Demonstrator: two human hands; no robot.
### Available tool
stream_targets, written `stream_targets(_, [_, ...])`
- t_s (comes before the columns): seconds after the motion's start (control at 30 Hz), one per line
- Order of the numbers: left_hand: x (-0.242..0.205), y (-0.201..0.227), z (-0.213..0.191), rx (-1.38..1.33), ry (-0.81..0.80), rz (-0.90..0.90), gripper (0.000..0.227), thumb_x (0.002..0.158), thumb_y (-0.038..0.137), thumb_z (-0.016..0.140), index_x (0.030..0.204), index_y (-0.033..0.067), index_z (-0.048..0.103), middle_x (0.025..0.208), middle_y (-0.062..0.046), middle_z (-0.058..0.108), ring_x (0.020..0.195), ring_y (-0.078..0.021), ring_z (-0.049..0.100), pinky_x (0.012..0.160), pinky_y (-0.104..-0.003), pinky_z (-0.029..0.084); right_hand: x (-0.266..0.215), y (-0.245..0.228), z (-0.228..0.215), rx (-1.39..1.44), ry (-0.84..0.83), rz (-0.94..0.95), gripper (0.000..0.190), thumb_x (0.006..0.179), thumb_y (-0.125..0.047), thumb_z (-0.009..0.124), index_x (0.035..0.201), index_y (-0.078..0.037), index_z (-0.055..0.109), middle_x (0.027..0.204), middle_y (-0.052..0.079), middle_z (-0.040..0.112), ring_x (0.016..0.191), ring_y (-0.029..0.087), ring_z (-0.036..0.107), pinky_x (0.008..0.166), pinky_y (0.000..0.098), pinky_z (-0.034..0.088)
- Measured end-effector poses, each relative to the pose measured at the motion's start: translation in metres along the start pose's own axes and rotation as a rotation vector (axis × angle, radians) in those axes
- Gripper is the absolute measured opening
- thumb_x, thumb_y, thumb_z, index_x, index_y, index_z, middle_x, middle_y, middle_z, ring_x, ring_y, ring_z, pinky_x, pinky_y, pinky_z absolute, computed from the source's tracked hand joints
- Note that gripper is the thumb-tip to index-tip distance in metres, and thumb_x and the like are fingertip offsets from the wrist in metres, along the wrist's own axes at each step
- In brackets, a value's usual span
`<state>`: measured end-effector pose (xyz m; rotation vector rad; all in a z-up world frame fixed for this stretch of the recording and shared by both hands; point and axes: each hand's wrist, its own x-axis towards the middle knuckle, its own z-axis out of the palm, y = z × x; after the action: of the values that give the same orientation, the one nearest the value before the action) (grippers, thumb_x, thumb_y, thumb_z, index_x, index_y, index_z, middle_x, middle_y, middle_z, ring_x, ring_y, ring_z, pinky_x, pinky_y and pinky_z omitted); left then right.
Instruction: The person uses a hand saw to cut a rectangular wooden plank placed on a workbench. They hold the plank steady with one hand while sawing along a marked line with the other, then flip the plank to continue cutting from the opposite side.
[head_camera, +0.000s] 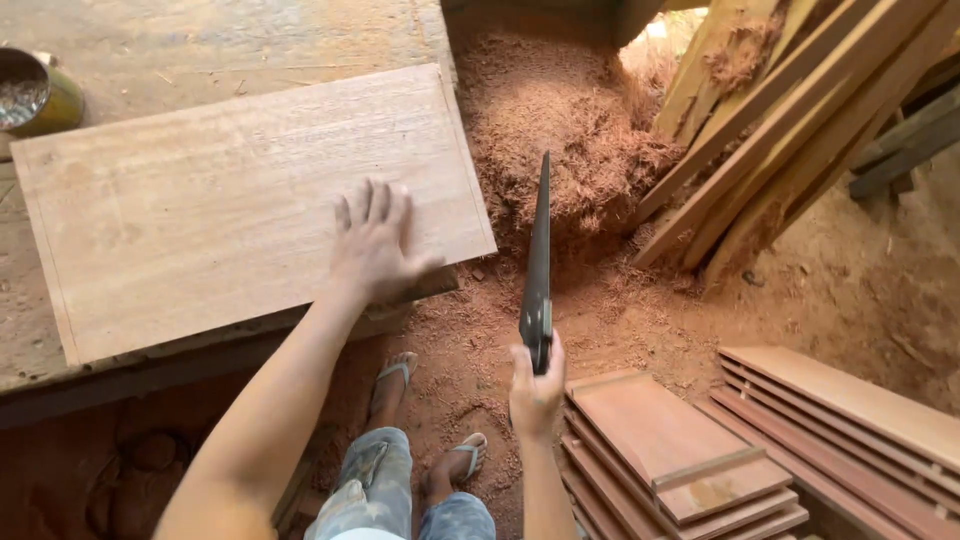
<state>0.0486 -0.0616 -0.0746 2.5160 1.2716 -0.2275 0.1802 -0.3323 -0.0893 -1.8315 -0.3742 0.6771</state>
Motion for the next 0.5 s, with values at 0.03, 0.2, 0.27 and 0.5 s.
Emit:
stream_targets(0.03, [-0.018, -0.004, 0.005, 0.001, -0.011, 0.094, 0.118, 0.077, 0.097, 0.035, 0.159, 0.0148, 0.014, 0.166, -0.022, 0.004, 0.154, -0.0362, -0.003, 0.122, -0.057, -0.002, 0.013, -0.015, 0.016, -0.014, -0.007, 0.072, 0.064, 0.093, -0.021, 0.065, 0.149, 0.000, 0.043, 0.094, 0.007, 0.061, 0.059, 0.009, 0.052, 0.042, 0.0229, 0.045])
stream_targets(0.2, [-0.121, -0.170, 0.054, 0.092, 0.379, -0.161, 0.093, 0.086, 0.082, 0.053, 0.144, 0.0091, 0.045, 0.157, -0.023, 0.034, 0.147, -0.0399, 0.030, 0.125, -0.060, 0.022, 0.098, -0.022, 0.082, 0.123, 0.043, 0.050, 0.071, 0.094, -0.020, 0.069, 0.152, 0.000, 0.033, 0.092, 0.005, 0.062, 0.062, 0.007, 0.055, 0.046, 0.0200, 0.047])
stream_targets(0.27, [-0.143, -0.228, 0.056, 0.090, 0.507, -0.382, 0.085, 0.105, 0.071, 0.055, 0.143, -0.0031, 0.041, 0.154, -0.030, 0.036, 0.145, -0.0429, 0.036, 0.131, -0.058, 0.025, 0.124, -0.007, 0.097, 0.180, 0.041, 0.042, 0.070, 0.095, -0.019, 0.068, 0.153, -0.001, 0.033, 0.088, 0.006, 0.062, 0.060, 0.008, 0.053, 0.045, 0.0197, 0.045])
stream_targets(0.5, [-0.143, -0.289, 0.027, -0.278, 0.413, -0.882, 0.104, 0.100, 0.065, 0.060, 0.165, -0.0069, 0.023, 0.154, -0.039, 0.036, 0.145, -0.0520, 0.029, 0.119, -0.062, 0.022, 0.105, -0.094, 0.108, 0.183, 0.063, -0.003, 0.054, 0.090, -0.005, 0.065, 0.142, 0.002, 0.051, 0.099, 0.004, 0.064, 0.073, 0.011, 0.056, 0.056, 0.0244, 0.047])
